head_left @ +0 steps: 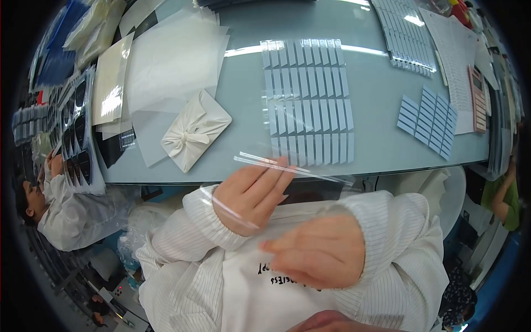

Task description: Packaging small sheets of components into transparent plastic bags at a workstation.

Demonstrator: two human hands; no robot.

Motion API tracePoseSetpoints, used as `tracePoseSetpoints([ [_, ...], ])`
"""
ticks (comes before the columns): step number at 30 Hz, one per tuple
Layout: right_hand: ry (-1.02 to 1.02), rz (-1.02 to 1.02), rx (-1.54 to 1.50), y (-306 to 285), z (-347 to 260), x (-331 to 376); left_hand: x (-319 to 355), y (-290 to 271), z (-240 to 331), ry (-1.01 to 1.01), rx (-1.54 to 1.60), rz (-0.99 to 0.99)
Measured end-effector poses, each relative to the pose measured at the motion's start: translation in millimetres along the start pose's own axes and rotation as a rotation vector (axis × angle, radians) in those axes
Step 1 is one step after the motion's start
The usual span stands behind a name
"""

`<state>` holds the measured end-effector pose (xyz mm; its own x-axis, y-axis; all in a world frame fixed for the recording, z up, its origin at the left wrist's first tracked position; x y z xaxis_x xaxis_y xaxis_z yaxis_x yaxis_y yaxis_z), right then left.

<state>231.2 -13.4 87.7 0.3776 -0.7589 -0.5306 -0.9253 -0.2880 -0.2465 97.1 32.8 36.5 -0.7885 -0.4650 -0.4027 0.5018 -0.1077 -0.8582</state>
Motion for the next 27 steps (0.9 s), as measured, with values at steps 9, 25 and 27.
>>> tracePoseSetpoints([
  [9,0.028,0.123,0.89,-47.9,54.6,-23.1,-21.5,1.8,-25.3,-0.152,0.048,0.022],
  [25,0.845,0.279,0.145,-120.3,57.5,49.6,-48.5,9.4,-44.8,-0.366,-0.061,-0.022],
  [27,0.968,0.405,-0.231,-113.9,50.2,55.7,-45.9,12.5,-42.7,-0.361,-0.073,-0.015],
])
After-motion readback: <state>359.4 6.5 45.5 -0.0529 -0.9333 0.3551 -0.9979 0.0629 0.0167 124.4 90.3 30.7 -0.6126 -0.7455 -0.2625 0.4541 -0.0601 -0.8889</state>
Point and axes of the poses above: each hand's wrist, its own x-axis away from the middle knuckle, its own y-axis out of the palm, z = x × y, the point moved 5 cm from there along -x, towards the middle knuckle, and after that the axes turned 6 degrees about z, right-handed, at the moved point
